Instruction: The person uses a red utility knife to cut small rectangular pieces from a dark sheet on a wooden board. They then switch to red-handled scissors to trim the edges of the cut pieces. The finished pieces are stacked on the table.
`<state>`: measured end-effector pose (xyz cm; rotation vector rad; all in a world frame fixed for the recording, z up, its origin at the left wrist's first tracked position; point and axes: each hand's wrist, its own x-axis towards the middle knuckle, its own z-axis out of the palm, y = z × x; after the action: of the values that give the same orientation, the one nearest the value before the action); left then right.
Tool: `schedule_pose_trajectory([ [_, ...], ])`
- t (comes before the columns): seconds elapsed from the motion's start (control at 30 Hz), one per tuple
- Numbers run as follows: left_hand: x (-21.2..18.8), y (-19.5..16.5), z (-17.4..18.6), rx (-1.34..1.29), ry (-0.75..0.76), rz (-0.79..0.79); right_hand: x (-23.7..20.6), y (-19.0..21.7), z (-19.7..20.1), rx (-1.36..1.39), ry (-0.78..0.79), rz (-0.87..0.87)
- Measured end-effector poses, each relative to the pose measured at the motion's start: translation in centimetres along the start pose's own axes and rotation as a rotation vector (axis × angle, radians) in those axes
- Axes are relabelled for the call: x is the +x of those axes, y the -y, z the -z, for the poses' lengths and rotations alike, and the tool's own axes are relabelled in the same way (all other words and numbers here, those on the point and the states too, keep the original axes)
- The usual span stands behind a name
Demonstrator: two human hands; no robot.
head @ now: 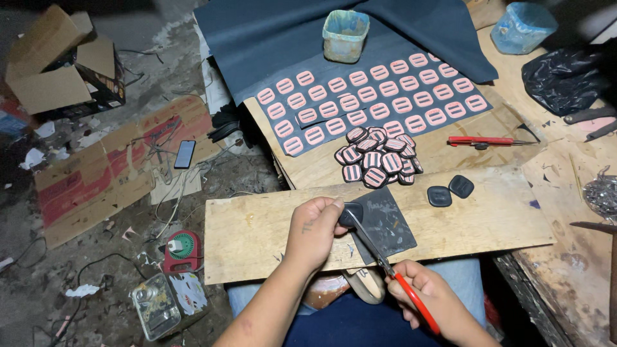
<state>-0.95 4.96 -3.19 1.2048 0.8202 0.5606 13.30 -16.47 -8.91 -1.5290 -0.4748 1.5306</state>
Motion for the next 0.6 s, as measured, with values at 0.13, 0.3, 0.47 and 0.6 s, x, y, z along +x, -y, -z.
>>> schedule_pose_trajectory([
  [0.13, -0.2, -0.5, 0.0, 0.088, -0.016, -0.002, -0.1, 0.3, -0.4, -0.053, -0.072, -0.047],
  [0.3, -0.2, -0.2, 0.0, 0.094, -0.036, -0.007, -0.4, 0.3, -0.4, -0.098, -0.104, -0.048],
  [0.47, 0.0, 0.8, -0.1, 0.021, -0.074, -0.017, -0.4, -0.3, -0.1, -0.133, -0.091, 0.066],
  [0.6, 0.1, 0.8, -0.2, -0.173, -0.038, -0.014, 0.0, -0.5, -0.1, 0.015, -0.038, 0.018],
])
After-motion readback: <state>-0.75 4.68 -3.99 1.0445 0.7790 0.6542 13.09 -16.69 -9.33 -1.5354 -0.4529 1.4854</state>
